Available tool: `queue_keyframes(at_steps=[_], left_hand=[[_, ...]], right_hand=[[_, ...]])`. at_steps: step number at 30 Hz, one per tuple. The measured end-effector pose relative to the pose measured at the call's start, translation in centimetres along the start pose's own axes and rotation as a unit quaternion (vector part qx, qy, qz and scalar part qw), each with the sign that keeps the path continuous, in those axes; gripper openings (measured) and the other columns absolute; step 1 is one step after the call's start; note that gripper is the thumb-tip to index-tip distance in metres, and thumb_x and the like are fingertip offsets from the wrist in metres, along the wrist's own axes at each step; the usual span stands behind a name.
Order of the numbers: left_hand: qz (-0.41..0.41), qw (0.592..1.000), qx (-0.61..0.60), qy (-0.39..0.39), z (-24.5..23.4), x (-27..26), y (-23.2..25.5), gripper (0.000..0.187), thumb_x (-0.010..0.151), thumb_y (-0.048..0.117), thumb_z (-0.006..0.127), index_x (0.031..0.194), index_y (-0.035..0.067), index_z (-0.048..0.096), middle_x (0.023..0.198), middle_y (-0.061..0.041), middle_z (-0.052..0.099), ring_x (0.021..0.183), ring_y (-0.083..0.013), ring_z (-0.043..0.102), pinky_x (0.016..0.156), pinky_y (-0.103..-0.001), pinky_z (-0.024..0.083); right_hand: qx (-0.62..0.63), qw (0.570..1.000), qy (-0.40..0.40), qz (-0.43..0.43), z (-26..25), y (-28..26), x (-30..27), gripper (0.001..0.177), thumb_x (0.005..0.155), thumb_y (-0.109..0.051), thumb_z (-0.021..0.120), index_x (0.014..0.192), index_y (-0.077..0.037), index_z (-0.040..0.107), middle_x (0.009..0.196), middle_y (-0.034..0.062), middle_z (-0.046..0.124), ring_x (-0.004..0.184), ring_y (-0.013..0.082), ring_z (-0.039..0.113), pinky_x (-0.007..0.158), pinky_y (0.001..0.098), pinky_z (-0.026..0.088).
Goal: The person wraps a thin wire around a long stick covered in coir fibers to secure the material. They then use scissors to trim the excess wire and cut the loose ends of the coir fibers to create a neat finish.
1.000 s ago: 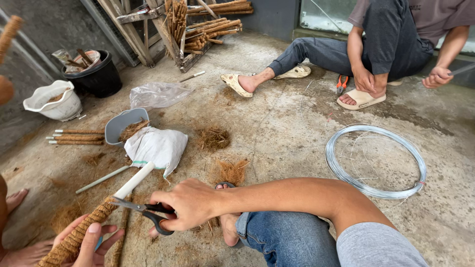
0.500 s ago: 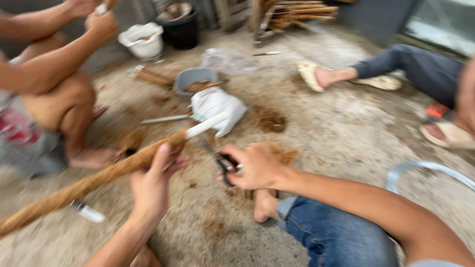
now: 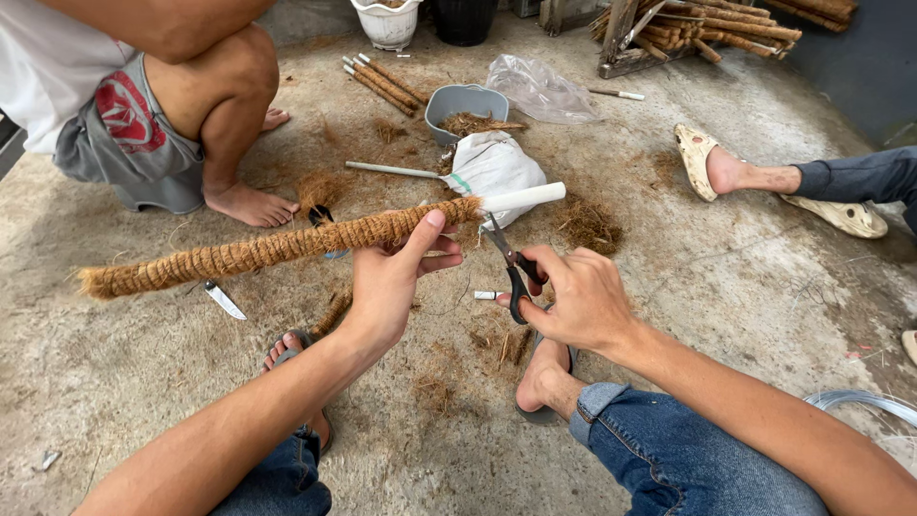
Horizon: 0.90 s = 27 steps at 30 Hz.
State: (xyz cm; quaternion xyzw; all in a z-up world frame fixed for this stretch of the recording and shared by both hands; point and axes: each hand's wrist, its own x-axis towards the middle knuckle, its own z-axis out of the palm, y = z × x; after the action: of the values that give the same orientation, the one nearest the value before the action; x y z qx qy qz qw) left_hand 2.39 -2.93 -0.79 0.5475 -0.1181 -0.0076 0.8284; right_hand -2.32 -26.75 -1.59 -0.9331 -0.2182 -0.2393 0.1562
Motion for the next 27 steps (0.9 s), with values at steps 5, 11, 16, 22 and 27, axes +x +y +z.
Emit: queue_keyframes(at_steps=[5,11,16,22,27], left_hand=[[-0.011,1.000,-0.025,-0.004,0.4,-0.2,0.1,0.039,0.094,0.029,0.071,0.111,-0.006,0.070,0.101,-0.015,0.076,0.085,-0.0208,0.073,0.075,-0.038,0.067],[-0.019,0.999,-0.024,-0.019,0.5,-0.3,-0.1,0.040,0.095,0.030,0.070,0.111,-0.007,0.072,0.100,-0.015,0.076,0.085,-0.0207,0.074,0.076,-0.037,0.066],[-0.016,1.000,-0.016,-0.011,0.5,-0.2,-0.1,0.039,0.095,0.029,0.070,0.110,-0.007,0.072,0.100,-0.014,0.077,0.085,-0.0199,0.074,0.077,-0.037,0.068],[0.000,0.999,-0.037,0.005,0.2,-0.1,0.2,0.037,0.095,0.028,0.070,0.109,-0.006,0.071,0.099,-0.013,0.075,0.085,-0.0205,0.074,0.077,-0.039,0.068],[0.000,0.999,-0.046,0.007,0.1,0.0,0.3,0.036,0.095,0.029,0.070,0.110,-0.005,0.071,0.099,-0.013,0.075,0.085,-0.0200,0.073,0.077,-0.038,0.068]], right_hand=[[-0.049,0.999,0.015,-0.007,-0.5,-0.2,0.3,0.050,0.073,-0.032,0.082,0.114,-0.009,0.068,0.072,0.0009,0.073,0.059,0.0202,0.067,0.064,0.0377,0.046],[-0.071,0.997,0.036,-0.011,-0.9,-0.7,0.6,0.050,0.072,-0.033,0.083,0.114,-0.009,0.068,0.073,0.0009,0.072,0.059,0.0195,0.066,0.064,0.0371,0.043],[-0.073,0.996,0.043,-0.024,-1.1,-0.7,0.6,0.050,0.072,-0.033,0.083,0.115,-0.010,0.068,0.072,0.0002,0.072,0.057,0.0189,0.065,0.064,0.0368,0.043],[-0.081,0.995,0.044,-0.037,-1.2,-0.6,0.5,0.049,0.072,-0.035,0.084,0.112,-0.010,0.068,0.068,-0.0002,0.070,0.056,0.0185,0.065,0.063,0.0360,0.042],[-0.085,0.994,0.057,-0.036,-1.2,-0.2,0.4,0.048,0.073,-0.034,0.083,0.112,-0.010,0.069,0.070,-0.0006,0.071,0.057,0.0177,0.065,0.063,0.0351,0.042]])
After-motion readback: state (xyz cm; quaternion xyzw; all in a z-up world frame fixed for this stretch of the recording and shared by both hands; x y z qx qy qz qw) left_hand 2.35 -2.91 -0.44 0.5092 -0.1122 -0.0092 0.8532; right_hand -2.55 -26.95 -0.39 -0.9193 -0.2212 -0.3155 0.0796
